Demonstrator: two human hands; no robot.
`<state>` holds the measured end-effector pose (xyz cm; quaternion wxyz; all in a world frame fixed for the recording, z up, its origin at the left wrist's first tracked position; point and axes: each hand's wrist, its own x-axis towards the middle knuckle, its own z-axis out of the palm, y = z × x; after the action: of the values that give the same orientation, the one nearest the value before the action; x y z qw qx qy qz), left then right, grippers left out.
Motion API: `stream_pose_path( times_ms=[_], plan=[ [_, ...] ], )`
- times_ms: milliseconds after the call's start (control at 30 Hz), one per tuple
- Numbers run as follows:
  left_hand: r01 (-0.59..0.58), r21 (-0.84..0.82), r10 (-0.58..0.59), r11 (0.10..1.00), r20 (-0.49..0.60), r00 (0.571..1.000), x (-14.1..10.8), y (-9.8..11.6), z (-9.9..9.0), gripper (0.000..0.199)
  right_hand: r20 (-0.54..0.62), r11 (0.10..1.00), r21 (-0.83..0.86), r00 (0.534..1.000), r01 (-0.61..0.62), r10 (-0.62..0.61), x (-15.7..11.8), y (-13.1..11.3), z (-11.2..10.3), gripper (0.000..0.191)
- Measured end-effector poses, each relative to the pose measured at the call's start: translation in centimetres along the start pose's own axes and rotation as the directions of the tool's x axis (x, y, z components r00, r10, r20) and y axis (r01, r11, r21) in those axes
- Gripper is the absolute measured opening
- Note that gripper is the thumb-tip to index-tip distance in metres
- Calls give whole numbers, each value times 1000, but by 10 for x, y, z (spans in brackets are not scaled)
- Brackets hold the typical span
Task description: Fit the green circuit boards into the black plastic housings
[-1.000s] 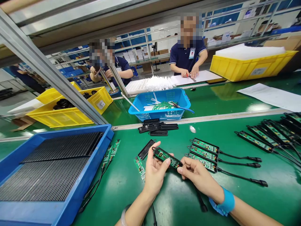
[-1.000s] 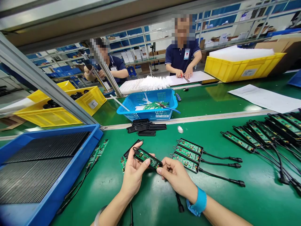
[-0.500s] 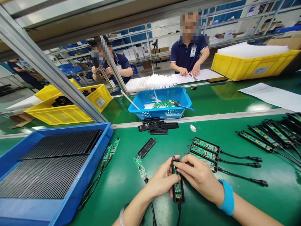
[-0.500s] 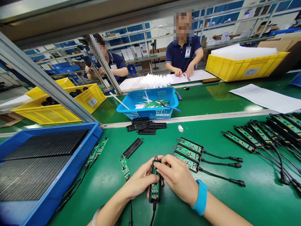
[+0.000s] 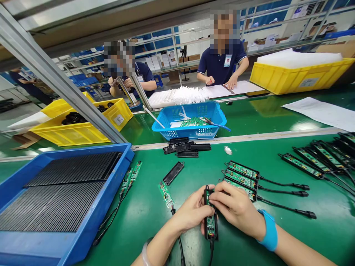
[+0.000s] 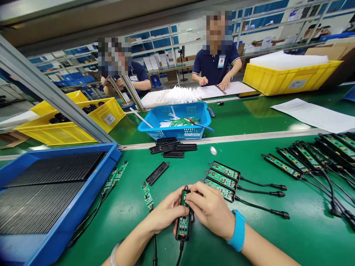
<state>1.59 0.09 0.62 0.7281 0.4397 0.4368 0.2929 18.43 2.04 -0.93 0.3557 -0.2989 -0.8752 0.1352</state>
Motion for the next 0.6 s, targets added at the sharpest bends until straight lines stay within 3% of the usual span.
stream_pose_path(
  times_ms=[67, 167, 233, 333, 467, 600],
  plan=[
    [-25, 17, 24, 1000, 13, 1000, 0, 0, -1, 57, 76, 1000, 9, 997, -21, 20, 1, -1, -1, 16],
    [-17, -7, 16, 1000, -98, 995, 1, 1, -5, 58, 187, 999, 18, 982, -36, 32, 8, 3, -5, 20],
    [-17, -37, 10, 999, -185, 983, 2, 4, -8, 61, 166, 988, 76, 979, -135, 121, 17, 12, -12, 19],
    [-41, -54, 29, 998, -213, 977, 2, 6, -10, 65, 102, 960, 109, 964, -257, 246, 35, 29, -24, 17],
    [-55, -58, 45, 997, -156, 987, 2, 4, -9, 64, 252, 983, 119, 962, -138, 104, 53, 35, -32, 14],
    [-65, -33, 60, 997, -116, 991, 2, 2, -8, 59, 351, 994, 110, 936, 4, -42, 55, 27, -24, 15]
  ],
)
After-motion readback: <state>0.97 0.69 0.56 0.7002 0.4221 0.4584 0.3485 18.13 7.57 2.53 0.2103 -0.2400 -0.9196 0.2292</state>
